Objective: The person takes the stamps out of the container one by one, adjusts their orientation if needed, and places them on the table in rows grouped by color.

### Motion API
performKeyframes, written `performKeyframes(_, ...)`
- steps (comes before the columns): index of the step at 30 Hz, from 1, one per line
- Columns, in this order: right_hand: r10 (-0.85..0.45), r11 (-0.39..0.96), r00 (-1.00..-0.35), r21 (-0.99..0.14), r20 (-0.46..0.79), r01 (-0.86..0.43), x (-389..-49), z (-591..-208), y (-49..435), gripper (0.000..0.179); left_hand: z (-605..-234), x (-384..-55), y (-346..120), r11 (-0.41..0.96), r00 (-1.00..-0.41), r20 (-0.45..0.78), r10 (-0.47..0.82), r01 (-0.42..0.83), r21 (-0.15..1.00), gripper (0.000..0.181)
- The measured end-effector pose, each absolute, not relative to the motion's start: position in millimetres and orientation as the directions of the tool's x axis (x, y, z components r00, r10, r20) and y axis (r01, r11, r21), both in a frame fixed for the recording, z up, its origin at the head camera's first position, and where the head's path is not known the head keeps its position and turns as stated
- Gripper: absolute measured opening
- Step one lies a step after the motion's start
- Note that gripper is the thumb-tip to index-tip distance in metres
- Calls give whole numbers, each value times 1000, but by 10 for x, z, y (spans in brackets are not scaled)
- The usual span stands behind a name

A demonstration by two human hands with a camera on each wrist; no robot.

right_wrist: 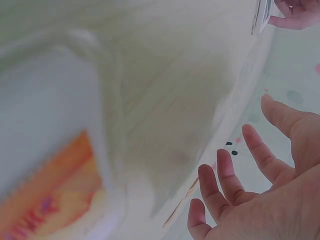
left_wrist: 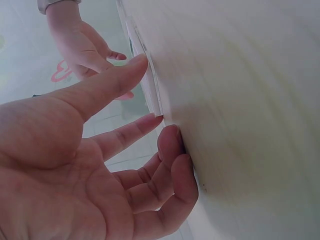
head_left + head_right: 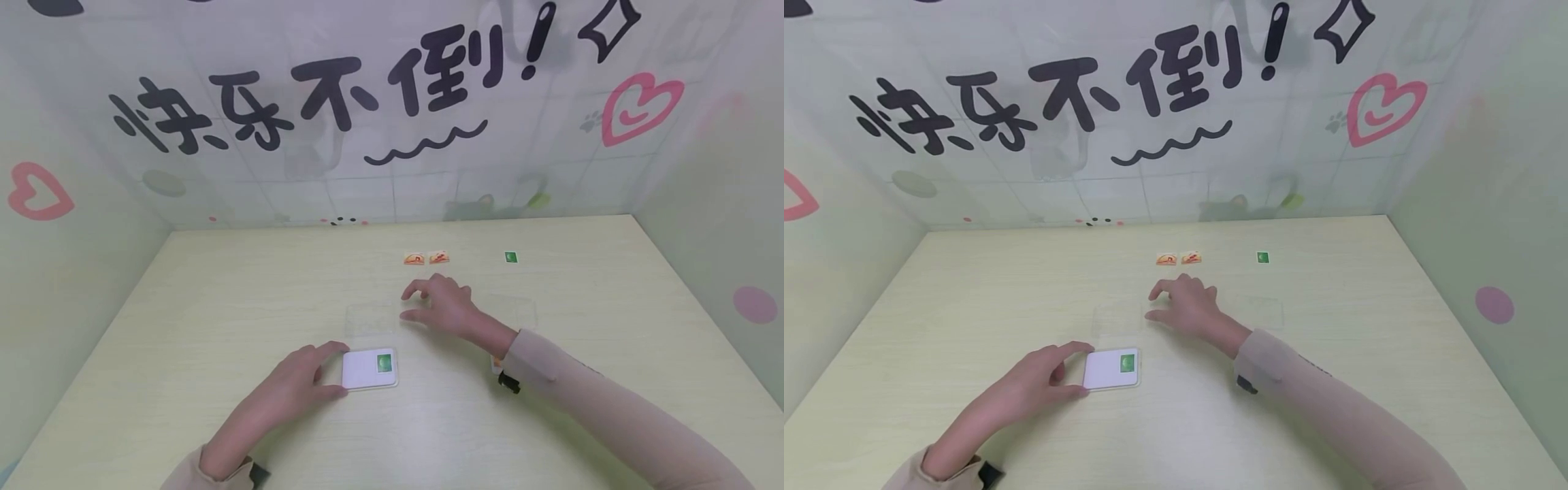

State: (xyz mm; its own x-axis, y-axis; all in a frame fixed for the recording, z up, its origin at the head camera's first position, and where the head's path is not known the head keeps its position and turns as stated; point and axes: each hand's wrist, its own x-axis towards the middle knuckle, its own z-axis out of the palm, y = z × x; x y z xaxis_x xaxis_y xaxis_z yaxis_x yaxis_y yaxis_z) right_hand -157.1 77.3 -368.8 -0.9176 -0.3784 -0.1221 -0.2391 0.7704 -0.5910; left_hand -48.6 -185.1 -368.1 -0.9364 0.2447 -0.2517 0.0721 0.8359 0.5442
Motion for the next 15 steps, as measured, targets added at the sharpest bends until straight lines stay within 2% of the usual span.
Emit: performKeyframes(15, -449, 707, -889, -645, -92, -290, -1480, -3701, 758, 30, -3694, -489, -1857, 838, -938, -244, 245, 78, 541, 63)
